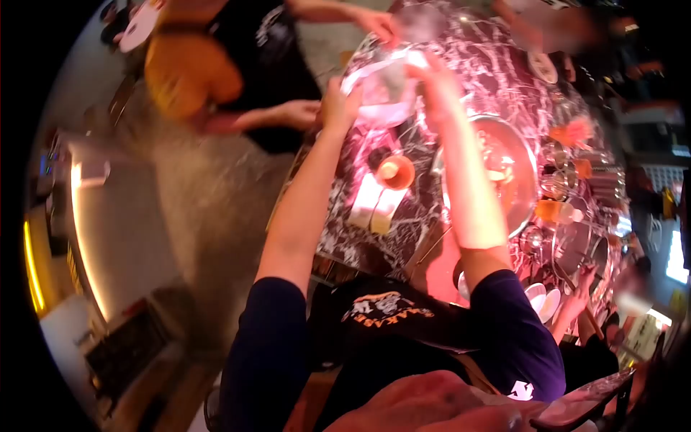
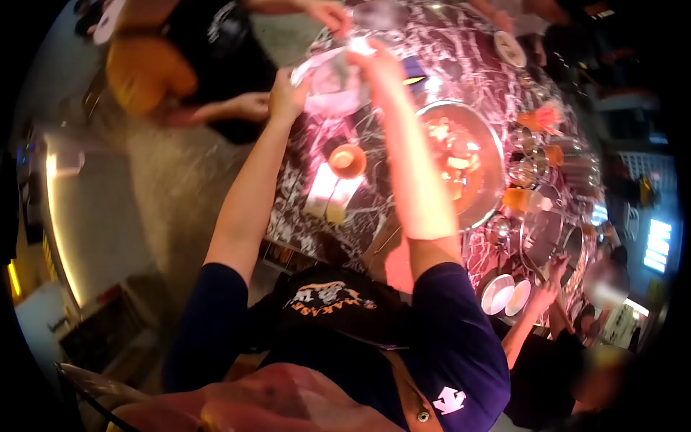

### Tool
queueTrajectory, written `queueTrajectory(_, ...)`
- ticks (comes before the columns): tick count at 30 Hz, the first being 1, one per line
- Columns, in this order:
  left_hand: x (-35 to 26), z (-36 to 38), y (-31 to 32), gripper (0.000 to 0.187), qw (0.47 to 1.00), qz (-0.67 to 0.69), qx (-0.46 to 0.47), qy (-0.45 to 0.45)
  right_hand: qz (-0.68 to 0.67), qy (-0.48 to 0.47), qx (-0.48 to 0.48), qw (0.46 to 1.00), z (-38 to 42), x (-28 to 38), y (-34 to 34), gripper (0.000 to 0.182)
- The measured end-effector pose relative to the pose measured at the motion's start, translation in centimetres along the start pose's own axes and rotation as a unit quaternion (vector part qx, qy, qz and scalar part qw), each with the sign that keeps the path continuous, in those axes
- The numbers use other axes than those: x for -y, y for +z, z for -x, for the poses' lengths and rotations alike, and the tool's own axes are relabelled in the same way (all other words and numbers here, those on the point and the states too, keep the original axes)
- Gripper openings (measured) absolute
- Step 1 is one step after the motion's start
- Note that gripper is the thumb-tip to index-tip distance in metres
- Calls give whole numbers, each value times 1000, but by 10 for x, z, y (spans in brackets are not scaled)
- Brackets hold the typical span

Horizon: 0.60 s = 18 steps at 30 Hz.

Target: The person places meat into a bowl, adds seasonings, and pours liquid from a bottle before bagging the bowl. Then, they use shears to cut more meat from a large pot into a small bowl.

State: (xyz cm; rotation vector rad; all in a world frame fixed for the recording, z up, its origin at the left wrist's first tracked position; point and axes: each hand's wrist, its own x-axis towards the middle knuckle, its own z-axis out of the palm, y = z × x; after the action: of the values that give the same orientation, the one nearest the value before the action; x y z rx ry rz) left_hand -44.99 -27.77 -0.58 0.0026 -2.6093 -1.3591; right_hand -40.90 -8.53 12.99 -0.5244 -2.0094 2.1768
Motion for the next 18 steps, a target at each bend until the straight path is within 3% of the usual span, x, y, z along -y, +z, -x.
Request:
queueTrajectory(1,-19,-3,-23,52,999,31,-10,38,-33,-17,44,998,-1,12,-8,47)
queueTrajectory(2,-33,-7,-36,45,978,204,33,-37,-47,9,83,995,-9,11,-21,40)
queueTrajectory(4,-79,-15,-78,42,864,470,107,-146,-69,-1,104,992,-7,23,-23,36)
queueTrajectory(5,-100,-16,-95,41,849,502,110,-128,-69,-11,108,992,-7,30,-23,36)
queueTrajectory(9,-152,-28,-104,34,837,511,189,47,-89,-37,147,984,-10,64,-25,36)
queueTrajectory(10,-152,-35,-107,39,895,359,246,102,-27,-105,119,987,-10,66,-22,33)
queueTrajectory(11,-167,-30,-110,35,902,351,231,100,11,-144,105,984,5,82,-16,78)
queueTrajectory(12,-175,-28,-115,35,901,350,238,92,102,-163,68,979,22,106,-9,69)
queueTrajectory(13,-181,-28,-121,29,858,412,258,165,192,-180,33,964,34,120,-6,61)
queueTrajectory(14,-189,-27,-126,24,806,471,274,234,191,-170,30,966,31,117,-9,61)
queueTrajectory(15,-199,-18,-137,17,823,465,285,162,188,-187,37,964,18,110,-11,58)
queueTrajectory(17,-172,-30,-117,18,877,386,223,182,179,-189,43,964,7,83,-18,55)
queueTrajectory(18,-171,-25,-122,18,877,383,226,182,197,-217,34,955,2,79,-22,53)
